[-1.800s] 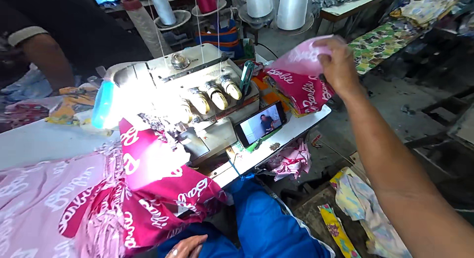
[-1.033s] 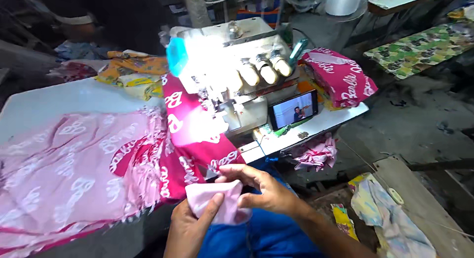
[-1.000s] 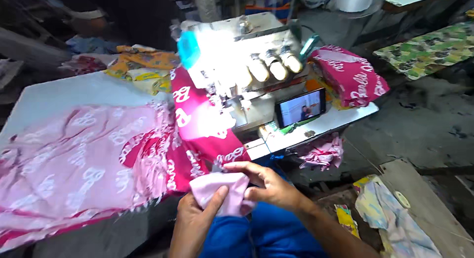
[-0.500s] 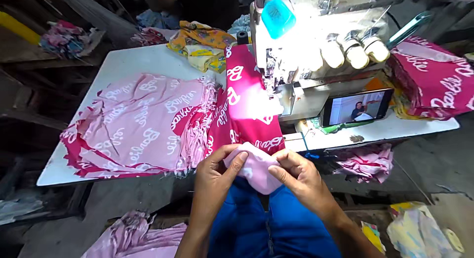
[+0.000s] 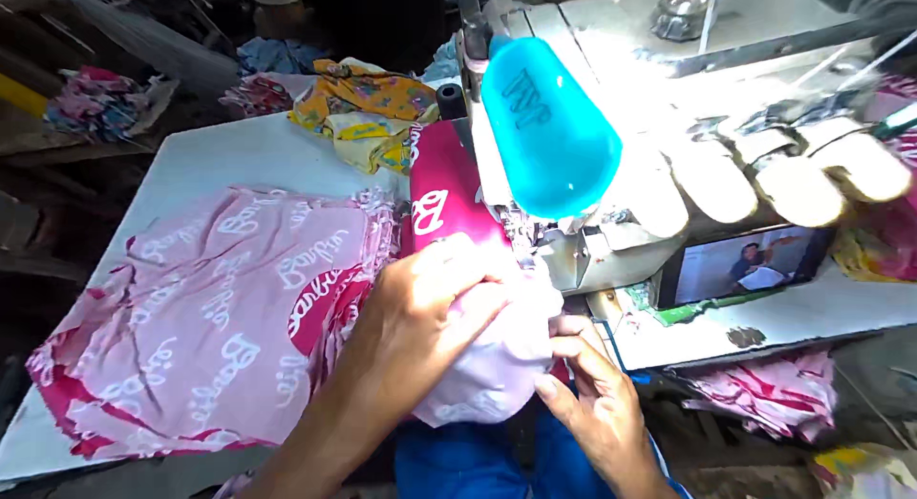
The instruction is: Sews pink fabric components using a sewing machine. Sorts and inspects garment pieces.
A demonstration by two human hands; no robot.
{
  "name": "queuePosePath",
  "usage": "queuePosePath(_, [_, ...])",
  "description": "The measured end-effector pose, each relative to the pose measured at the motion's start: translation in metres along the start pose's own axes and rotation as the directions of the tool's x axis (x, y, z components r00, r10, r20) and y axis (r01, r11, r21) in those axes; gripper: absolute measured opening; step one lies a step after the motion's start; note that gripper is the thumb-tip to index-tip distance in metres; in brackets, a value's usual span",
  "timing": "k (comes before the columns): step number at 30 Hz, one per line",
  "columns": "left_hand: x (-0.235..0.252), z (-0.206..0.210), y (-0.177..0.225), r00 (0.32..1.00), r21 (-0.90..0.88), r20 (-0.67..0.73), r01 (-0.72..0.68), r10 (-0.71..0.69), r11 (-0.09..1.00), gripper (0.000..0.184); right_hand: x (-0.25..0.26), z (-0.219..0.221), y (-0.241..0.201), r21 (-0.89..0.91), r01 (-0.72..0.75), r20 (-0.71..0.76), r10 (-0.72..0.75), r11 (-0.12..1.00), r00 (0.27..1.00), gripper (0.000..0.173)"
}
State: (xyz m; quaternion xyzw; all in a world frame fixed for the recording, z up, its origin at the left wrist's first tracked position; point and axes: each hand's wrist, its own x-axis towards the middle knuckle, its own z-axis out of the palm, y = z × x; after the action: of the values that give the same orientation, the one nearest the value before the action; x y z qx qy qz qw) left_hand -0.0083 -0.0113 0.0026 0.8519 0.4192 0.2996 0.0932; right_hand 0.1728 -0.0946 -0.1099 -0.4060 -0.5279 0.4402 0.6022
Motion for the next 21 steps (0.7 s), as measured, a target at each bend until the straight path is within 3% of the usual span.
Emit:
queuePosePath(7, [-0.002, -0.008, -0.001, 0.992, 0.004, 0.038, 0.12, -0.12, 0.993, 0.014, 0.002, -0.003, -0.005, 0.059, -0.005, 0.019, 0.004, 0.998, 1.0, 0.007])
queuePosePath(12, [-0.002, -0.005, 0.001, 0.995, 0.076, 0.002, 0.095, -0.095, 0.993, 0.015, 0.003, -0.001, -0.015, 0.098, -0.053, -0.013, 0.055, 0.994, 0.998, 0.024])
queuePosePath(17, [-0.008, 0.003, -0.005, 0.992, 0.01, -0.074, 0.105, -0.104, 0.994, 0.017, 0.007, 0.004, -0.024, 0.023, -0.01, -0.022, 0.01, 1.0, 1.0, 0.009])
queuePosePath(21, [0.01, 0.009, -0.008, 0.992, 0.069, -0.081, 0.101, -0.095, 0.993, 0.016, 0.015, 0.008, -0.035, 0.09, 0.014, -0.067, -0.008, 0.996, 0.998, 0.019])
